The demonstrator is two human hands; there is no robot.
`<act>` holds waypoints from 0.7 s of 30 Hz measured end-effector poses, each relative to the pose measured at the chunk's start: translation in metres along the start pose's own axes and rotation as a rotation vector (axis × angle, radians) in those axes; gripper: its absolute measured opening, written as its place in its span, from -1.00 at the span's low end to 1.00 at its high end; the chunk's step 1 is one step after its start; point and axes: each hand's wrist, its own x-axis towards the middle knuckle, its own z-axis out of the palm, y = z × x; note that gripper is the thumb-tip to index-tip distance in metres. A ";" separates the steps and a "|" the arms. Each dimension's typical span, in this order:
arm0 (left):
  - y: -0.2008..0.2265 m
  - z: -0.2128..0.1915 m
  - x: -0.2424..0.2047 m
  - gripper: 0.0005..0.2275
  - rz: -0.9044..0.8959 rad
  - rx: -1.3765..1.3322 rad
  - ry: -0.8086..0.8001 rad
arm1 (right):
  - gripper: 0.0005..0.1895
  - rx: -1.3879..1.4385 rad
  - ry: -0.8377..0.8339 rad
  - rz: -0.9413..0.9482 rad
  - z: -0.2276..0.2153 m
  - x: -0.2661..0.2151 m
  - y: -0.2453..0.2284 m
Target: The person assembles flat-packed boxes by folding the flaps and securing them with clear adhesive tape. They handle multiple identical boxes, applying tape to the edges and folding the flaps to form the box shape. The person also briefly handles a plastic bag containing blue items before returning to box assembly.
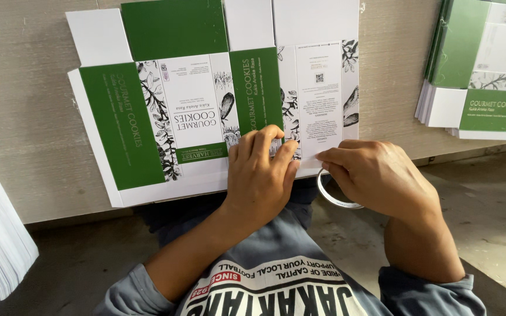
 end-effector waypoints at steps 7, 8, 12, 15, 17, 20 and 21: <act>0.001 0.004 0.001 -0.74 0.018 0.071 0.028 | -0.76 -0.017 0.020 0.008 0.001 0.000 -0.002; 0.001 0.004 0.001 -0.75 0.016 0.072 0.032 | -0.75 -0.014 -0.007 0.015 0.000 0.001 -0.002; 0.001 0.005 0.001 -0.77 -0.005 0.059 0.018 | -0.68 0.233 0.012 -0.229 -0.013 -0.006 0.017; 0.000 0.006 0.001 -0.72 -0.001 0.075 0.024 | -0.69 0.277 -0.017 -0.219 -0.017 -0.014 0.040; -0.001 0.007 0.000 -0.71 -0.001 0.064 0.021 | -0.68 0.261 -0.051 -0.199 -0.013 -0.015 0.050; -0.001 0.007 0.001 -0.71 -0.002 0.063 0.020 | -0.67 0.242 -0.083 -0.172 -0.006 -0.015 0.062; -0.001 0.007 0.001 -0.71 -0.003 0.071 0.023 | -0.66 0.236 -0.082 -0.167 -0.004 -0.014 0.065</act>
